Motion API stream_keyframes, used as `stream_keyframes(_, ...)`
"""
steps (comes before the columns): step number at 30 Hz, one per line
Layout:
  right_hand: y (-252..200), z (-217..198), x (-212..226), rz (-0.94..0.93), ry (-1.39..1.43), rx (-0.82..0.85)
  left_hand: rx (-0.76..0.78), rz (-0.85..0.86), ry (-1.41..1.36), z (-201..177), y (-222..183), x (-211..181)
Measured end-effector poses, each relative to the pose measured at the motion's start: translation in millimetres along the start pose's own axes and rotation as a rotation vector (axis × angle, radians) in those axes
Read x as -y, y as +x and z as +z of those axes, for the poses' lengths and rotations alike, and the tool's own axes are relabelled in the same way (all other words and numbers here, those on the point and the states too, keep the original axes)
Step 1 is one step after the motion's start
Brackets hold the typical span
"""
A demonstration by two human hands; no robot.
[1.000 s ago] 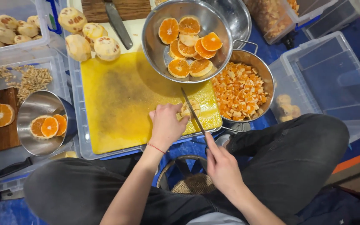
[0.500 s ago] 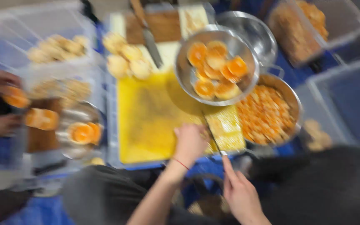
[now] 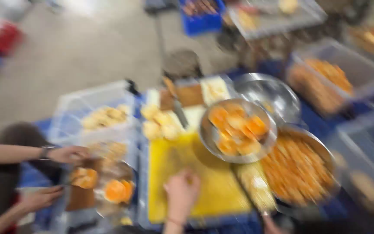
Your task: Slicing peeled oranges into thin rounds on a cutting board using a knife.
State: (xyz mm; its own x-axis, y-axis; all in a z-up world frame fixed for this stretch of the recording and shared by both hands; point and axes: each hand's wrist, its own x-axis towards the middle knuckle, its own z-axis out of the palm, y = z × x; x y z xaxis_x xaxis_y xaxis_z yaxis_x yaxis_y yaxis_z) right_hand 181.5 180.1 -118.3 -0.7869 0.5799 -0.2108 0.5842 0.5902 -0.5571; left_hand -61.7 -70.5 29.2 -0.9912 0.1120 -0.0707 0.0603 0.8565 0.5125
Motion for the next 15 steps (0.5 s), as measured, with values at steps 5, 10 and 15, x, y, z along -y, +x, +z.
stream_keyframes(5,-21.3,-126.6,36.9,0.055,0.114,-0.204,0.079,0.016,0.034,4.9,-25.9,-22.9)
stream_keyframes(10,-16.4,-136.4,49.0,0.303,0.262,-0.109,-0.031,0.248,-0.056,-10.3,-14.4,-71.1)
stream_keyframes(15,-15.5,-117.9,49.8,0.212,0.286,0.014,-0.154,0.42,0.106,-27.5,39.3,-139.5)
